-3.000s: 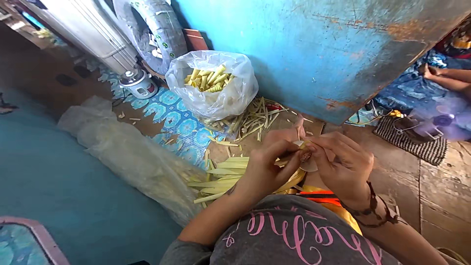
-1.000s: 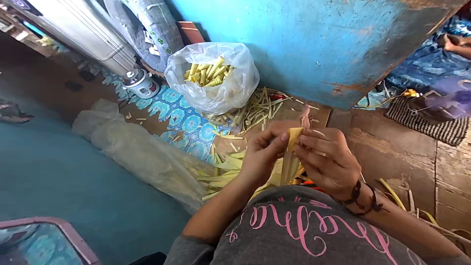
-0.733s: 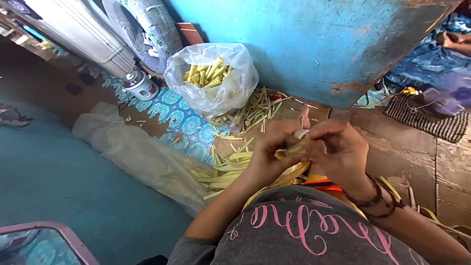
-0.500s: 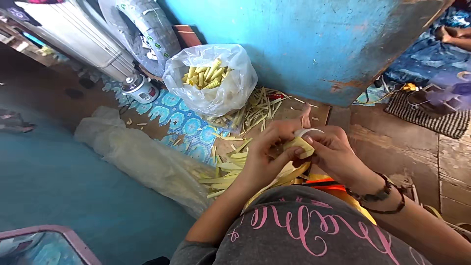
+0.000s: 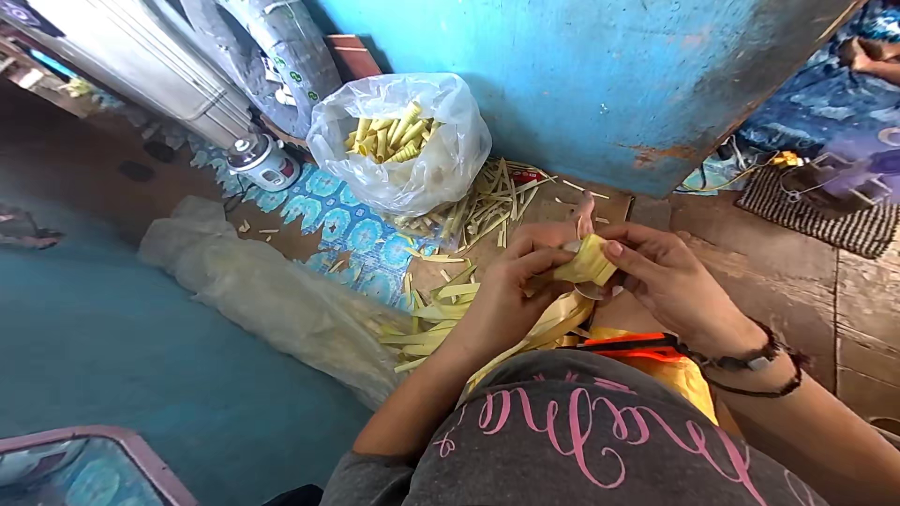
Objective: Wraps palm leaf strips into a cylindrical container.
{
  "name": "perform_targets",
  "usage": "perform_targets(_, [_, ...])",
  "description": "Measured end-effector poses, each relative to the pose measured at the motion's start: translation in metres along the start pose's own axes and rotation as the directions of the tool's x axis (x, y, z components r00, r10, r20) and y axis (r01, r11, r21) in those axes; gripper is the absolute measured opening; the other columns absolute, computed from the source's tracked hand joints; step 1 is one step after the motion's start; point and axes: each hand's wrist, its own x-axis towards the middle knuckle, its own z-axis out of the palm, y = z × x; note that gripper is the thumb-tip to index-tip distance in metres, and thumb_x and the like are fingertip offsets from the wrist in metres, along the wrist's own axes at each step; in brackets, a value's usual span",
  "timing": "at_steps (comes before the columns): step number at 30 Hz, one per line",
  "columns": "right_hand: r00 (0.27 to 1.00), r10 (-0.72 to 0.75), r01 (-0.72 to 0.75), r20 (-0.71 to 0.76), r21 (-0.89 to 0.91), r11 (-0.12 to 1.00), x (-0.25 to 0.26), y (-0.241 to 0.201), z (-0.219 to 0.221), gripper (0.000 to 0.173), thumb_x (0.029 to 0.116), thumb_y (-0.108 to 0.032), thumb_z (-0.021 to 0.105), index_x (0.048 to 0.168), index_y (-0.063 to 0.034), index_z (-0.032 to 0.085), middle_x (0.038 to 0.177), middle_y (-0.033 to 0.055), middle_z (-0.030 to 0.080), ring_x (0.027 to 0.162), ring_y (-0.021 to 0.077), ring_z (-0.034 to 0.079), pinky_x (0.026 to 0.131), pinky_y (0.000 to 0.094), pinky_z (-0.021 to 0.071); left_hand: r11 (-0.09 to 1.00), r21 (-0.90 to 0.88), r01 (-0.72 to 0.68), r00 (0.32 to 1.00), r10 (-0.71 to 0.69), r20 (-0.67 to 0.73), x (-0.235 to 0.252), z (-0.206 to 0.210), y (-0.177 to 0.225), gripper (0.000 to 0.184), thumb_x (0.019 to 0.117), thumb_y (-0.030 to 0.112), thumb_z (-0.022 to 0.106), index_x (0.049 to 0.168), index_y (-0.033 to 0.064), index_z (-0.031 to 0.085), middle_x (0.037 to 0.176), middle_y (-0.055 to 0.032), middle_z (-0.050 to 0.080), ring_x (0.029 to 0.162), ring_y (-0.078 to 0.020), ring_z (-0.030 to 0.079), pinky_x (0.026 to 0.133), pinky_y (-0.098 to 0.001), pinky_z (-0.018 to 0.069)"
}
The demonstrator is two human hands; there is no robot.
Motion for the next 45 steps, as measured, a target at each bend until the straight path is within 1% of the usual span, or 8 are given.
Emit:
perform_targets(13, [0.965,0.263,-0.258,0.011,0.233,0.938,-0.009,-0.007,0.024,0.046,0.1131,-0.028,0.019,0.113,-0.0111,0.062,0.062,-0.0012,0.063,0.041,0.0027,0.053,0.039,0.016,0.0462,0.992,-0.053,-0.11,0.99,0.115,0.083,0.0,-0.004,0.002,0.016,0.0926,0.011,0.075,0.098,-0.0039,0.07,0.101,-0.0081,0.07,0.09,-0.0059,0.068,0.081,-0.0232,0.0594])
perform_targets(19, [0.811,-0.572,0.494,0.124,-0.669,0.555,-0.01,0.022,0.017,0.043,0.1038,-0.037,0.058,0.13,-0.0026,0.062,0.113,0.0126,0.069,0.104,0.016,0.066,0.09,0.0312,0.055,0.99,-0.143,0.018,0.996,-0.005,0.094,0.001,-0.008,0.0,0.015,0.0984,0.011,0.066,0.106,-0.0015,0.065,0.089,-0.0013,0.071,0.082,-0.0047,0.07,0.079,-0.0248,0.0599])
perform_targets(22, [0.99,-0.132,0.138,0.052,-0.128,0.982,-0.01,0.011,0.012,0.03,0.11,-0.014,0.04,0.131,-0.0025,0.059,0.101,0.0019,0.071,0.074,0.0029,0.068,0.065,0.0176,0.0585,0.995,-0.093,0.041,0.994,-0.031,0.104,0.001,-0.008,0.003,0.025,0.0906,0.014,0.077,0.109,-0.0006,0.07,0.098,-0.0029,0.073,0.09,-0.0045,0.069,0.085,-0.0244,0.0586])
perform_targets(26, [0.963,0.194,-0.235,0.185,0.235,0.943,-0.013,0.008,0.006,0.039,0.1112,-0.023,0.025,0.13,-0.0092,0.056,0.084,0.0013,0.072,0.059,0.0079,0.066,0.051,0.0216,0.0552,0.995,-0.077,0.057,0.986,-0.044,0.159,-0.001,-0.008,0.005,0.021,0.0919,0.01,0.074,0.11,-0.0005,0.071,0.098,-0.0018,0.073,0.088,-0.0005,0.067,0.084,-0.0197,0.0567])
perform_targets(32, [0.837,-0.529,0.492,0.14,-0.615,0.616,-0.018,0.03,0.006,0.044,0.1022,-0.032,0.059,0.132,-0.0004,0.061,0.121,0.0131,0.068,0.108,0.0109,0.065,0.094,0.0239,0.0533,0.99,-0.095,0.108,0.986,-0.094,0.135,0.0,-0.007,0.009,0.021,0.0916,0.01,0.075,0.109,0.0001,0.069,0.099,-0.0009,0.072,0.088,-0.0015,0.067,0.084,-0.0206,0.0569])
perform_targets(36, [0.973,0.23,-0.228,0.024,0.251,0.941,-0.024,0.015,0.013,0.039,0.1119,-0.022,0.026,0.125,-0.0065,0.06,0.071,-0.0016,0.065,0.051,0.0048,0.058,0.048,0.0202,0.0508,0.986,0.003,0.166,0.973,-0.164,0.162,-0.002,-0.004,0.015,0.022,0.0889,0.009,0.076,0.108,0.0012,0.07,0.099,-0.0034,0.072,0.089,-0.0043,0.068,0.083,-0.0227,0.0577])
perform_targets(41, [0.898,-0.438,0.411,0.04,-0.431,0.803,-0.031,0.042,0.006,0.045,0.102,-0.031,0.06,0.132,0.002,0.06,0.121,0.0093,0.068,0.109,0.0082,0.065,0.095,0.0251,0.0549,0.992,0.016,0.126,0.985,-0.127,0.116,-0.001,-0.004,0.01,0.016,0.0909,0.013,0.075,0.103,0.0023,0.071,0.089,0.0005,0.071,0.081,0.0001,0.065,0.078,-0.0195,0.0547])
perform_targets(45, [0.988,0.153,-0.154,0.025,0.272,0.95,-0.032,0.02,0.004,0.038,0.1114,-0.019,0.031,0.127,-0.0047,0.062,0.085,0.0003,0.071,0.061,0.0034,0.064,0.055,0.0179,0.0548,0.992,-0.034,0.125,0.977,-0.117,0.176,-0.002,-0.003,0.014,0.018,0.0889,0.008,0.076,0.104,0.0015,0.07,0.092,0.0005,0.071,0.084,-0.0003,0.066,0.08,-0.0204,0.056])
